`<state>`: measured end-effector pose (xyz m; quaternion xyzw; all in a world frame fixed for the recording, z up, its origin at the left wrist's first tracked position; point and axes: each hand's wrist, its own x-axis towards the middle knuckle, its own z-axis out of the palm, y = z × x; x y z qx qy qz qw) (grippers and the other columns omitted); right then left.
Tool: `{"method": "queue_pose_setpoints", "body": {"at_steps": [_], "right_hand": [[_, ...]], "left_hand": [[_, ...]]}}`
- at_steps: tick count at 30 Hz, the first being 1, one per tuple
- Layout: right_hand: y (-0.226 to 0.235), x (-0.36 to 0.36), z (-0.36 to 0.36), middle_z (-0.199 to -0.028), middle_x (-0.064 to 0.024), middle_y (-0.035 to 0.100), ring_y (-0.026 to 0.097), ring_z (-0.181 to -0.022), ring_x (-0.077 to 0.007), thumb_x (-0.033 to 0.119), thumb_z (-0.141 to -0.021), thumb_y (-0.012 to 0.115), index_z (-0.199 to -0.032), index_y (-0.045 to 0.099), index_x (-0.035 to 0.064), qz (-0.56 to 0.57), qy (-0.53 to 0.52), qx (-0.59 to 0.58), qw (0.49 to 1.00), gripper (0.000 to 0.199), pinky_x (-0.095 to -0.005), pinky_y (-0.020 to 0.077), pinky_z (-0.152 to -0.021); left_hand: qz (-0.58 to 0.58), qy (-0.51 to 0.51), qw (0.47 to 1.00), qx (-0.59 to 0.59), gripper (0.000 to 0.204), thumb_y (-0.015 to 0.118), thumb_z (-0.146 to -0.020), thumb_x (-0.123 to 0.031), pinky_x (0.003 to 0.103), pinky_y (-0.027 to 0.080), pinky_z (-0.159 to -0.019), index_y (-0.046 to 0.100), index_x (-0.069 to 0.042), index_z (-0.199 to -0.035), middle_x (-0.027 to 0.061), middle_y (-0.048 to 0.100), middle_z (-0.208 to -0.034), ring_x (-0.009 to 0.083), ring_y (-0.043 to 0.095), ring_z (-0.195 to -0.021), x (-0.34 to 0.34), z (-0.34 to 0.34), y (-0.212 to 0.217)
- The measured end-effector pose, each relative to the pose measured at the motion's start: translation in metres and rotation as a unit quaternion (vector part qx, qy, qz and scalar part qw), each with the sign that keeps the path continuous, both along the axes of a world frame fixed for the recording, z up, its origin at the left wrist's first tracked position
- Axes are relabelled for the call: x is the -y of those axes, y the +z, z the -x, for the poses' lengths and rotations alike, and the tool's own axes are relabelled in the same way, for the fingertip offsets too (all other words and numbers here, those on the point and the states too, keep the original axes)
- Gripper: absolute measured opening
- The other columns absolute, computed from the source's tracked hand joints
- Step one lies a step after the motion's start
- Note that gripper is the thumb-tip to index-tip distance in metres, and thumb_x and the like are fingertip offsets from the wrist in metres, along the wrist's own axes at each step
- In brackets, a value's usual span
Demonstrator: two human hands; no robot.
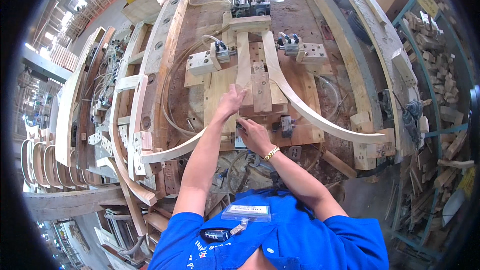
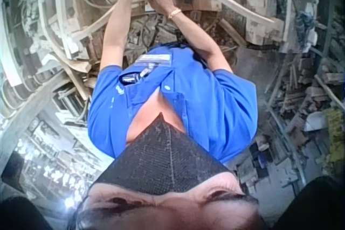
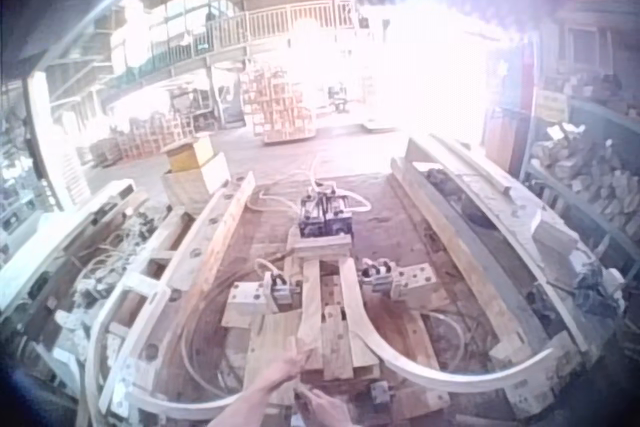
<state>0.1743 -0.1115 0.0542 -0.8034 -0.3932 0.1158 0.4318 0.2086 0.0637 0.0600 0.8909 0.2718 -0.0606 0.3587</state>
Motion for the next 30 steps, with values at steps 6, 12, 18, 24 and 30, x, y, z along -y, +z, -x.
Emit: {"method": "queue_pose_setpoints", "body": {"at_steps": [6,12,18,24,30], "right_hand": [[0.001,-0.001,-0.002,-0.095,-0.0169,0.064,0.063,-0.084,-0.039,0.014,-0.087,0.062,-0.12,0.058,0.0081,-0.002,-0.001,-0.006,1.0,0.034,-0.0466,0.0516,-0.071],[-0.001,-0.004,-0.007,-0.094,-0.017,0.063,0.063,-0.083,-0.0392,0.014,-0.089,0.059,-0.119,0.057,0.0094,-0.015,0.0,0.008,1.0,0.031,-0.0476,0.0517,-0.071],[-0.001,-0.004,-0.005,-0.095,-0.0175,0.063,0.063,-0.084,-0.0394,0.014,-0.088,0.06,-0.119,0.057,0.0098,-0.016,0.0,0.002,1.0,0.031,-0.0477,0.052,-0.072],[-0.005,-0.004,-0.007,-0.096,-0.0176,0.064,0.063,-0.085,-0.0394,0.014,-0.089,0.059,-0.119,0.057,0.0096,-0.013,-0.004,0.0,1.0,0.031,-0.048,0.052,-0.072],[0.005,-0.002,-0.002,-0.097,-0.0187,0.064,0.064,-0.086,-0.0388,0.014,-0.089,0.058,-0.126,0.054,0.0084,-0.011,-0.008,-0.006,1.0,0.038,-0.0483,0.0521,-0.074]], "left_hand": [[0.005,0.007,1.0,-0.007,0.064,0.045,-0.096,-0.055,0.055,0.045,-0.092,0.04,0.001,-0.128,0.0374,0.061,-0.106,0.0526,0.058,-0.105,-0.001,-0.001,-0.001],[-0.005,0.004,1.0,0.004,0.065,0.046,-0.095,-0.054,0.055,0.045,-0.092,0.04,0.001,-0.129,0.0379,0.061,-0.105,0.0531,0.058,-0.105,-0.002,-0.005,0.006],[-0.01,0.007,1.0,0.005,0.064,0.046,-0.096,-0.054,0.056,0.045,-0.091,0.04,0.001,-0.128,0.0382,0.061,-0.105,0.0532,0.058,-0.105,0.001,-0.004,0.011],[-0.003,0.005,1.0,-0.001,0.063,0.046,-0.096,-0.052,0.055,0.045,-0.091,0.04,0.002,-0.127,0.0382,0.061,-0.105,0.0531,0.058,-0.104,0.0,-0.004,0.011],[0.002,0.009,1.0,0.009,0.063,0.046,-0.096,-0.053,0.055,0.045,-0.091,0.041,0.002,-0.127,0.0382,0.061,-0.105,0.053,0.058,-0.104,-0.001,-0.005,0.006]]}}
